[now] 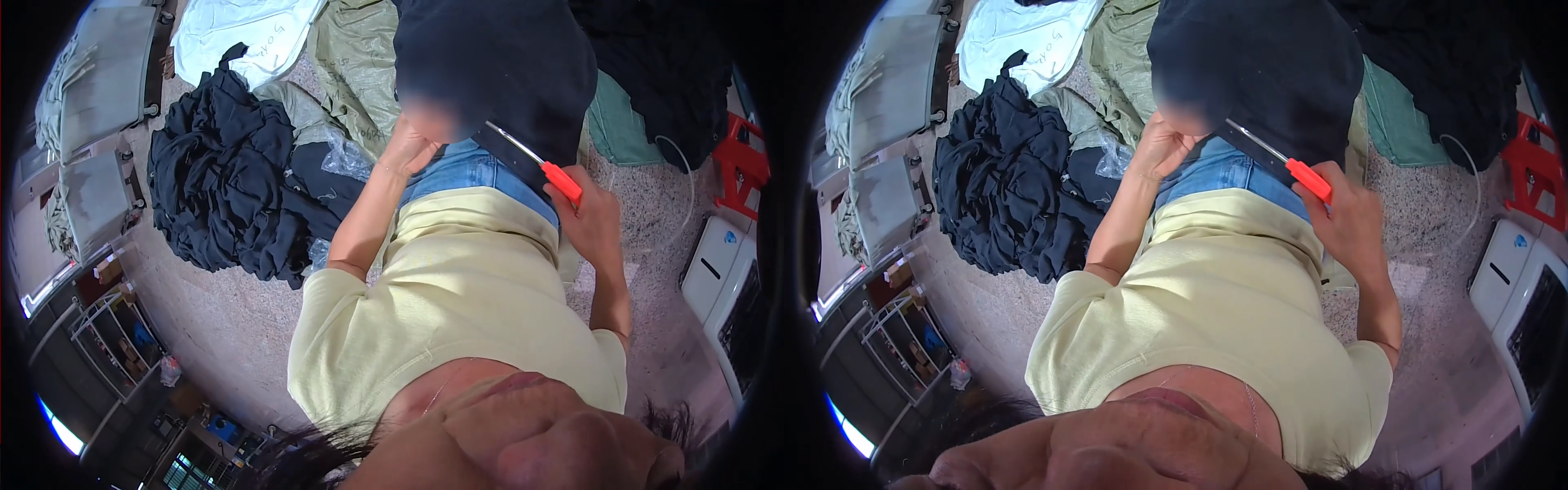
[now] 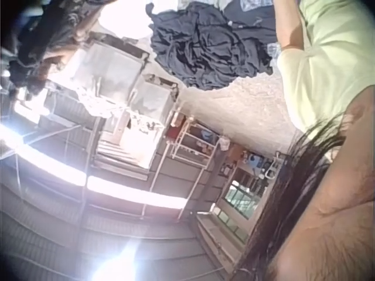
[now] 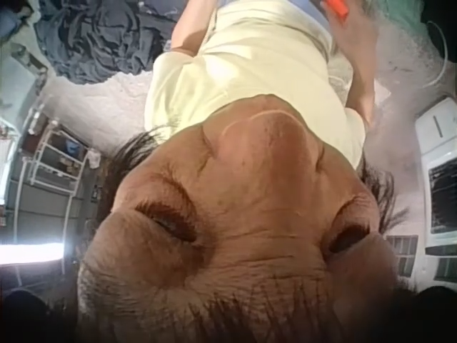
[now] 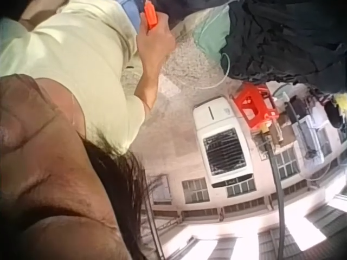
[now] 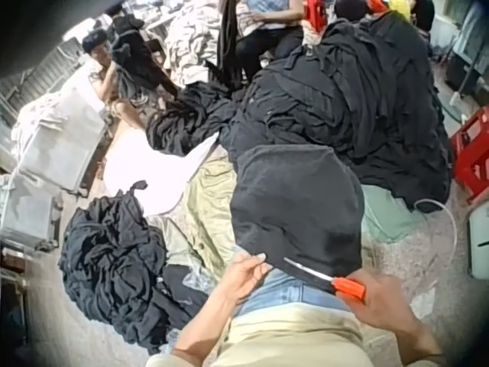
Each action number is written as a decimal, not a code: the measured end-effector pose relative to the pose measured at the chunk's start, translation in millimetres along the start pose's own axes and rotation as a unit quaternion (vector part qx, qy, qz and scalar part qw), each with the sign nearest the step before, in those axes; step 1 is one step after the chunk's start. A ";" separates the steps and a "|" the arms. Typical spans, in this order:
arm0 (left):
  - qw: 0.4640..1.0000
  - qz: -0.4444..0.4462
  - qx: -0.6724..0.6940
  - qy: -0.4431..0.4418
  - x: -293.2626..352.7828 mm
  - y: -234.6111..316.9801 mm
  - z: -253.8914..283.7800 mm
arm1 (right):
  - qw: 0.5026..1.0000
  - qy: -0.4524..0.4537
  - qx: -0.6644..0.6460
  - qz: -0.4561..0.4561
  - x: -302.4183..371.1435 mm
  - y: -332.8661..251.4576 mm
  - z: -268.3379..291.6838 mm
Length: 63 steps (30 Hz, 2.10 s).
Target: Trimming loose threads and sealing eyelets on black garments using a handheld thread burner.
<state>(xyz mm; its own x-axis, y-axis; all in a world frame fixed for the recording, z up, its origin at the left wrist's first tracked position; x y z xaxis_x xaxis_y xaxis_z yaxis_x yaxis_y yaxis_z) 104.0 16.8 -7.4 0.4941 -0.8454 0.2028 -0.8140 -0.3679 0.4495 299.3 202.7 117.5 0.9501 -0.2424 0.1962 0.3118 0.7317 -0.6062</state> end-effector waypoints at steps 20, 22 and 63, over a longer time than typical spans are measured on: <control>0.981 -0.051 -0.168 0.085 -14.1 27.9 35.0 | 0.999 0.017 0.013 0.026 -26.1 -10.6 -14.3; 0.985 -0.045 -0.156 0.062 -12.9 29.9 35.3 | 1.000 -0.006 0.026 0.017 -23.6 -13.3 -15.2; 0.415 -0.064 -0.907 0.041 -5.7 129.9 10.6 | 0.848 0.213 -0.428 -0.227 -47.9 234.2 -44.7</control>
<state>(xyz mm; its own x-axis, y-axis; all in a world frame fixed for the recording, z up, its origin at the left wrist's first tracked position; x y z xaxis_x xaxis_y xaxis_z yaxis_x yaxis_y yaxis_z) -7.7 -30.3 40.6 0.5670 -0.8206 0.0715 0.7520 0.5510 0.3618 326.7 357.2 -68.3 0.5887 -0.7173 0.3727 0.3542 -0.1855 -0.9166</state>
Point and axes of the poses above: each hand's wrist, its own x-axis away from the middle knuckle, its own z-axis out of the back of the hand, y = z × x, the point moved 3 cm from there along -x, towards the middle knuckle, and after that the axes turned 9 degrees about -y, right-handed, at the moved point
